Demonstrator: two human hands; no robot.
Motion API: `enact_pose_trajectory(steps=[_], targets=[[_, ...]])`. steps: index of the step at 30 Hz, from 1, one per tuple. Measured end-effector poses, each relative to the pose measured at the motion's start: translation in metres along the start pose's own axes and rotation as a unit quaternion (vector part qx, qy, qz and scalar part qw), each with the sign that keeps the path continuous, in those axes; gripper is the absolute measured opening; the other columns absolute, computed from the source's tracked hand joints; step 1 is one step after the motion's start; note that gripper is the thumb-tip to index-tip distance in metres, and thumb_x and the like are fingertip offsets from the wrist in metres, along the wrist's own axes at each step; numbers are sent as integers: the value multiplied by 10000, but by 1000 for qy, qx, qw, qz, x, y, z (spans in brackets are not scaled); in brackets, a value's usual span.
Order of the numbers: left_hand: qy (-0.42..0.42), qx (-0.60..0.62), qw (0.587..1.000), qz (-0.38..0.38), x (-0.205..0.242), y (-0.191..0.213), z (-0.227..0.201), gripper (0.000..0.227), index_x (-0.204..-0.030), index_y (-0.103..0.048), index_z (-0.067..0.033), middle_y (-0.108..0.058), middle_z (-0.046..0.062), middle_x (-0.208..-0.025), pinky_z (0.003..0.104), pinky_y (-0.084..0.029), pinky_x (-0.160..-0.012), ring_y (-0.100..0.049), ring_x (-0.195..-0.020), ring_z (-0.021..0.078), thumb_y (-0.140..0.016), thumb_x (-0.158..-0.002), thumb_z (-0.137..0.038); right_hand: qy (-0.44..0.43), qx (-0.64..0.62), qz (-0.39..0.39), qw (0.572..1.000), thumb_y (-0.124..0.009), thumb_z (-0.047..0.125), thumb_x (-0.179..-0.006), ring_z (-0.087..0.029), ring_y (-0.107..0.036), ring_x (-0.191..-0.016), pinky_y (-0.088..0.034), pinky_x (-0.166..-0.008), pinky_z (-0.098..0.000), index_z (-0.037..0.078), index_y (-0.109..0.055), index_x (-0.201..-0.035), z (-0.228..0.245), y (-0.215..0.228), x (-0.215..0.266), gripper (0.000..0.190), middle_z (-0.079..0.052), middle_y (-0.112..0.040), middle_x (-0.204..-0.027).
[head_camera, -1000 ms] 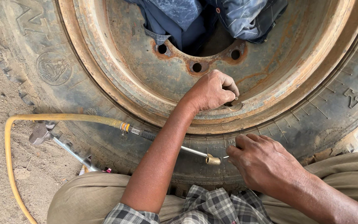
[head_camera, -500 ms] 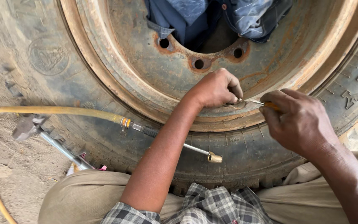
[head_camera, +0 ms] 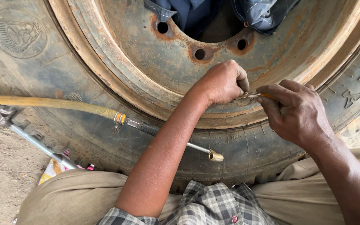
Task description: The person works on a large tire rim by hand, using a small yellow tool to manipulate components around the center holes.
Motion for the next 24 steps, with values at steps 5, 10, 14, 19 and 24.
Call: enact_pose_trajectory(steps=[5,10,14,19,24], targets=[[16,-7,1000,6,-1,-4,1,162,-798,-822,-145,-812,36,-839,345,-636,-708,-784,-758,143,-767,-733,-6,1,-3,0,1000,-751,186,-960,-214,-681,-705,-556,-645,-387,70,-791,-1104,1,-1,0,189,-68,-674,-816],[16,-13,1000,3,-2,-4,0,157,-789,-826,-153,-806,30,-840,343,-629,-709,-774,-766,139,-788,-719,-18,7,-2,2,1000,-758,182,-956,-216,-676,-677,-548,-632,-398,65,-792,-1099,3,0,-1,188,-73,-679,-800],[20,-12,1000,8,-2,-4,1,155,-793,-821,-148,-808,36,-836,344,-632,-710,-777,-756,143,-788,-722,-15,15,-18,-10,1000,-749,172,-971,-217,-691,-713,-557,-639,-391,56,-785,-1102,4,0,-2,178,-78,-697,-835],[11,-13,1000,0,-3,-6,1,160,-789,-825,-150,-808,41,-837,343,-632,-695,-775,-757,137,-777,-728,-9,-2,-12,5,1000,-754,182,-964,-223,-688,-695,-554,-623,-394,54,-789,-1088,3,1,-1,181,-86,-695,-810],[12,-17,1000,3,-2,-5,2,163,-797,-824,-148,-804,52,-839,351,-634,-698,-778,-754,148,-786,-719,-11,-15,-1,14,1000,-760,197,-963,-229,-691,-686,-561,-640,-406,61,-798,-1081,6,1,-3,184,-84,-697,-777]])
Point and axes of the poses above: each hand's wrist, its own x-axis away from the middle knuckle, its own y-axis out of the back of the hand, z = x × y, the point moved 3 cm from there along -x, towards the middle knuckle
